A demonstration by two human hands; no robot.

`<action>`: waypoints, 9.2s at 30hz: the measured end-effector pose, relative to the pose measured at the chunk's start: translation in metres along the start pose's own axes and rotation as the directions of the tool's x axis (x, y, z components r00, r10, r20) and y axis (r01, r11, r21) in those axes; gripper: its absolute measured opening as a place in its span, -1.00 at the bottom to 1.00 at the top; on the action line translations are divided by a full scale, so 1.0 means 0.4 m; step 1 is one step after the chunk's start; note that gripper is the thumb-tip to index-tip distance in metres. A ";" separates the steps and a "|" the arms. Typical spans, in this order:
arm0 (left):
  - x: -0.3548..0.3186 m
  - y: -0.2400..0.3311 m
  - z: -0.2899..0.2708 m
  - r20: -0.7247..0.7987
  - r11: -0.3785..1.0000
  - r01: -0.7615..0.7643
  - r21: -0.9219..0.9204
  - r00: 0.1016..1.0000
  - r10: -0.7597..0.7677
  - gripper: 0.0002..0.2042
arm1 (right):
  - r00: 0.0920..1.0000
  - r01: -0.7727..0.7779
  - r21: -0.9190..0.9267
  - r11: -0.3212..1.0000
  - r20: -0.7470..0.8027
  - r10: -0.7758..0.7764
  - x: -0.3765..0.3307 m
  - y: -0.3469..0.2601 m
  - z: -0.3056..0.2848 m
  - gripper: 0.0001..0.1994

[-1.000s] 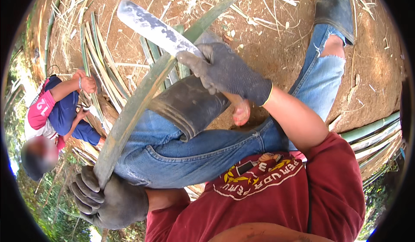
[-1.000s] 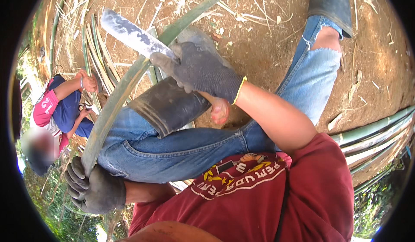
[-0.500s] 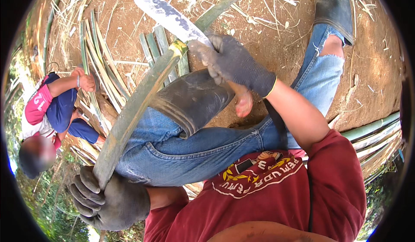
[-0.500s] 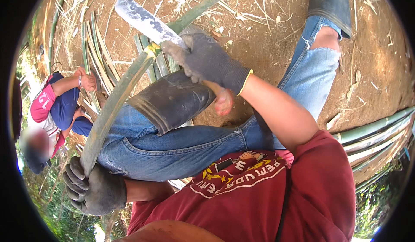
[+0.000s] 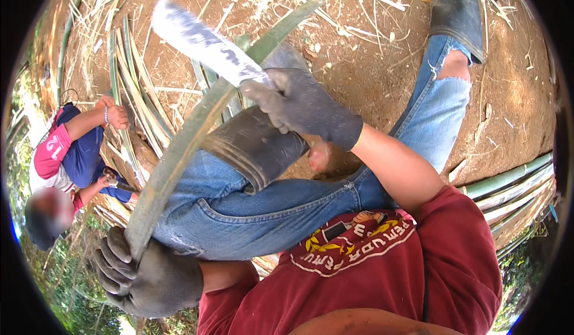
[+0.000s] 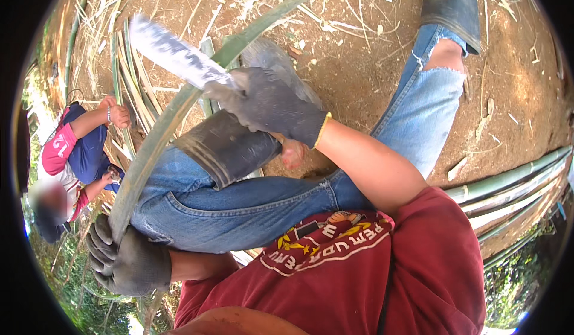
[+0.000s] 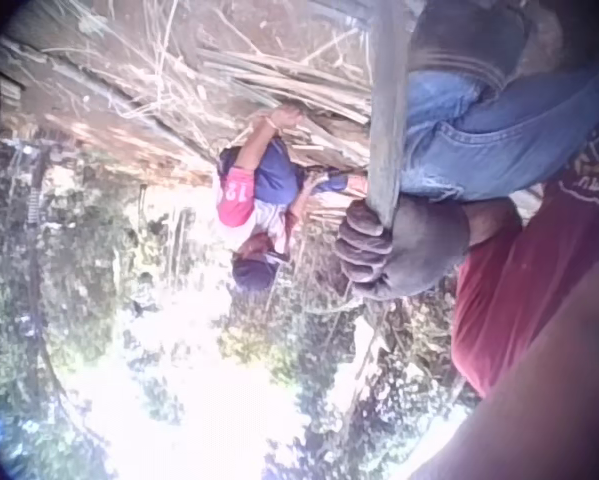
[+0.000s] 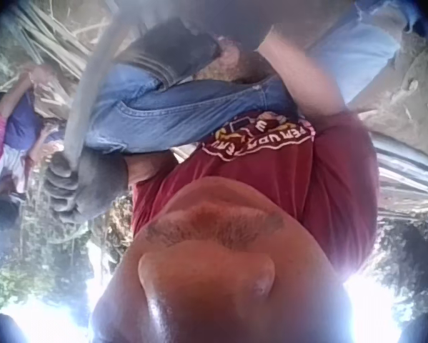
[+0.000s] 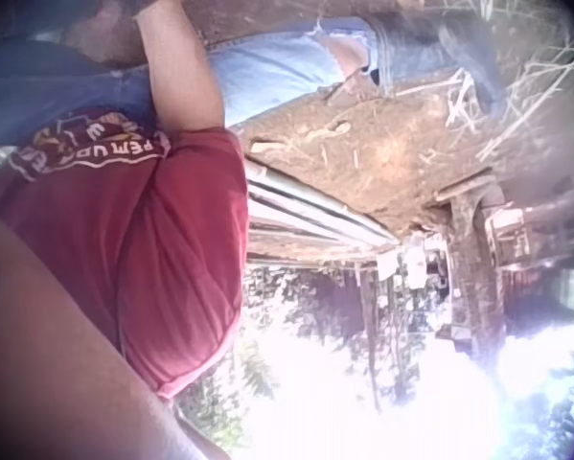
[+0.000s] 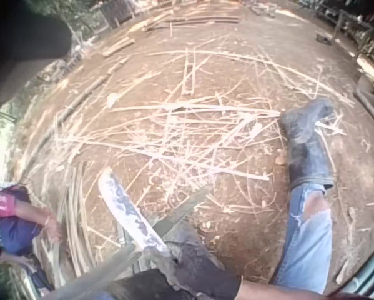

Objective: The person sits on the ground and uses a machete to split long bamboo poles into thin strips. They repeatedly strike the bamboo against a wooden block to separate the layers and then peel the strips apart by hand.

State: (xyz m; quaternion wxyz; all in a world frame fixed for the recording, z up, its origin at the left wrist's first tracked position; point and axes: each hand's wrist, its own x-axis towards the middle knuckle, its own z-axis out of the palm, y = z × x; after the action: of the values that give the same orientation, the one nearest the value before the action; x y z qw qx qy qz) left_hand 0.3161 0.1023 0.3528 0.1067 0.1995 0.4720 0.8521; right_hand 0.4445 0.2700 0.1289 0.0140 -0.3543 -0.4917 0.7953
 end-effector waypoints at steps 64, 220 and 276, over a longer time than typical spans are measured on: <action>0.002 -0.024 0.024 -0.295 0.899 -0.183 0.399 0.902 0.315 -0.78 | 0.996 0.079 -0.021 0.997 0.048 -0.078 -0.016 -0.016 0.050 -0.50; 0.094 -0.001 0.100 0.485 0.991 0.004 -0.131 0.873 0.061 -0.49 | 0.896 -0.047 -0.779 0.625 -0.309 -0.318 -0.087 0.115 -0.305 -0.48; 0.049 -0.008 0.057 0.664 0.985 -0.082 -0.154 0.729 0.165 -0.47 | 0.744 0.402 -0.425 0.811 -0.364 -0.560 -0.201 -0.147 -0.242 -0.76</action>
State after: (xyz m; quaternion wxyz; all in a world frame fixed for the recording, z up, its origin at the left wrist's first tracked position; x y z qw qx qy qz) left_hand 0.3085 0.1286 0.3654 0.2244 0.5188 0.3375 0.7527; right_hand 0.5416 0.3452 0.1939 0.2835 -0.3934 -0.6701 0.5620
